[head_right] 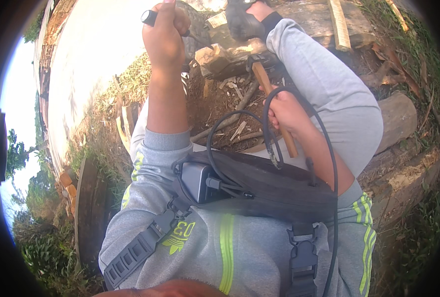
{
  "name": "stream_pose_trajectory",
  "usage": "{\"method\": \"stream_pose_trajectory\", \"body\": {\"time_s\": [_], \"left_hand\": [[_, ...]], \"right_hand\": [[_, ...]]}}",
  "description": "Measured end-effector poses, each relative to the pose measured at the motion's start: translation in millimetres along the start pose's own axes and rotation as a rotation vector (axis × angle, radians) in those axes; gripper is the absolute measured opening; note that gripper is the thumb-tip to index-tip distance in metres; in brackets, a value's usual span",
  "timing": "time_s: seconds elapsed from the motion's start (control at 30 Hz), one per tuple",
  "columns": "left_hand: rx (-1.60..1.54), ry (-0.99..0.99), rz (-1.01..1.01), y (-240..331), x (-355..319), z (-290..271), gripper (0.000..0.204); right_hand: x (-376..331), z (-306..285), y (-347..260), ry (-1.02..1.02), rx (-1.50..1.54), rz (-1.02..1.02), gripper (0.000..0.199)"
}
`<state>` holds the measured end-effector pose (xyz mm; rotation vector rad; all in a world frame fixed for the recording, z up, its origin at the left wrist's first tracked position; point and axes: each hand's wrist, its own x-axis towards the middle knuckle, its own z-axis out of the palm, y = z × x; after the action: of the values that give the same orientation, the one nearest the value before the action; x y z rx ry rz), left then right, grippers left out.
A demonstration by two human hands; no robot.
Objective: The person uses a hammer and chisel to carve a piece of wood while sitting on logs outdoors.
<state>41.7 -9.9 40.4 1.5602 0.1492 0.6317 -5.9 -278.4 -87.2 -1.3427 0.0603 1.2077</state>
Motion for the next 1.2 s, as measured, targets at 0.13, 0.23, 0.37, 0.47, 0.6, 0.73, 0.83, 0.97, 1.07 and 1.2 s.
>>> {"method": "stream_pose_trajectory", "body": {"time_s": [0.13, 0.23, 0.37, 0.47, 0.6, 0.73, 0.83, 0.97, 1.07, 1.2], "left_hand": [[0.021, 0.032, -0.040, 1, 0, 4, 0.040], [0.034, 0.032, -0.033, -1, -1, 3, 0.040], [0.022, 0.015, -0.003, -6, -1, 1, 0.039], [-0.016, 0.021, 0.011, -8, -2, -3, 0.037], [-0.068, 0.053, 0.043, -8, -4, -3, 0.036], [-0.092, 0.076, 0.024, -9, -7, -6, 0.036], [-0.059, 0.078, 0.044, -10, -7, -7, 0.036], [-0.049, 0.062, 0.056, -13, -9, -13, 0.033], [0.013, 0.071, 0.057, -4, -13, -10, 0.034], [0.039, 0.036, 0.062, -4, -13, -18, 0.036]], "right_hand": [[-2, 0, -2, 0.004, -0.001, 0.004, 0.051], [-2, 1, -2, 0.002, -0.009, 0.006, 0.051], [-2, 1, -3, 0.003, -0.018, 0.005, 0.051], [-1, 0, -1, 0.000, -0.027, 0.001, 0.052], [5, -4, 7, -0.016, -0.031, -0.017, 0.051], [5, -3, 9, -0.028, -0.073, -0.011, 0.051], [2, 0, 5, -0.036, -0.114, 0.012, 0.053], [-3, 3, 3, -0.052, -0.090, 0.056, 0.040], [-1, 3, 3, -0.037, -0.161, 0.105, 0.019], [-3, 5, 1, -0.047, -0.188, 0.089, 0.009]]}}
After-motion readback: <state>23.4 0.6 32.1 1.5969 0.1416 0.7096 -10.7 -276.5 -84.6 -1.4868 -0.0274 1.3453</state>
